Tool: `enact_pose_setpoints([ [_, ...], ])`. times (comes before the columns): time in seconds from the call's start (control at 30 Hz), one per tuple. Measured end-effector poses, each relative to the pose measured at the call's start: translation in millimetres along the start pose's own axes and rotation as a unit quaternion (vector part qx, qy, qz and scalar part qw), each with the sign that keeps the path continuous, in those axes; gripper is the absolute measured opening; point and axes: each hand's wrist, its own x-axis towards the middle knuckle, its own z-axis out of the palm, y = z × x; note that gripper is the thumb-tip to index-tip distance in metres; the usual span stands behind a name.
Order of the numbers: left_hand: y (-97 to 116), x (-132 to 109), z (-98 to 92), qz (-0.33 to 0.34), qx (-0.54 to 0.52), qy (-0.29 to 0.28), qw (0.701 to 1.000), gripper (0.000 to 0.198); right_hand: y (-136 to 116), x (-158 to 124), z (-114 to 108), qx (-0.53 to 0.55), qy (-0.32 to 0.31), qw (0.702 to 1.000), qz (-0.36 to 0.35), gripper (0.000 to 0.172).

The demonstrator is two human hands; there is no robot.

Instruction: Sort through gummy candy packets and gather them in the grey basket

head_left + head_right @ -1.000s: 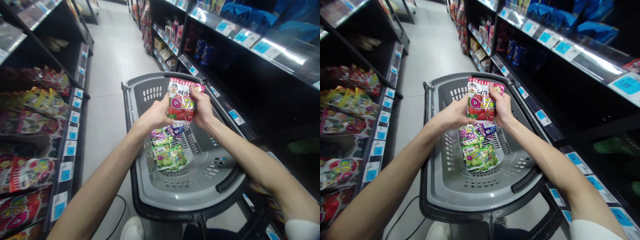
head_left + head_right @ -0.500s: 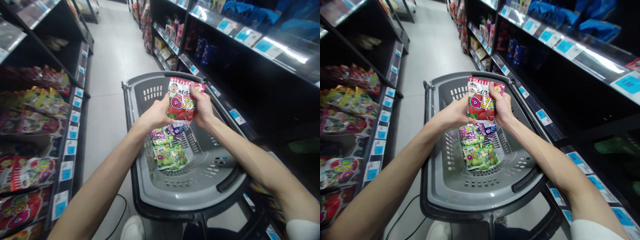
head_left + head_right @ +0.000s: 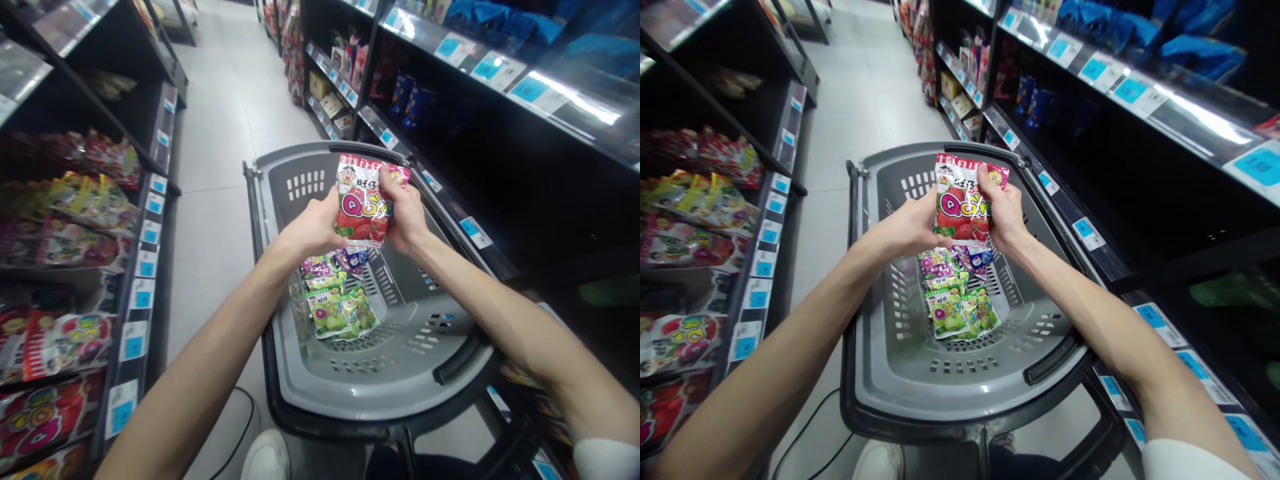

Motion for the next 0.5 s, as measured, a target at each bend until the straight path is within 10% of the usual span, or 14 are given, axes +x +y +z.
enact_pose_setpoints([
  [0.3,1,-1,1.8,0.014,0.008,0.018,1.0,0.081,0,-1,0,-0.005,-0.004,1.0,0.012,0.064],
  [0.5,21,3,-4.8,0.044,0.001,0.154,0.987,0.064,-11,-5,6,-0.028,-0.034,0.999,0.014,0.068],
])
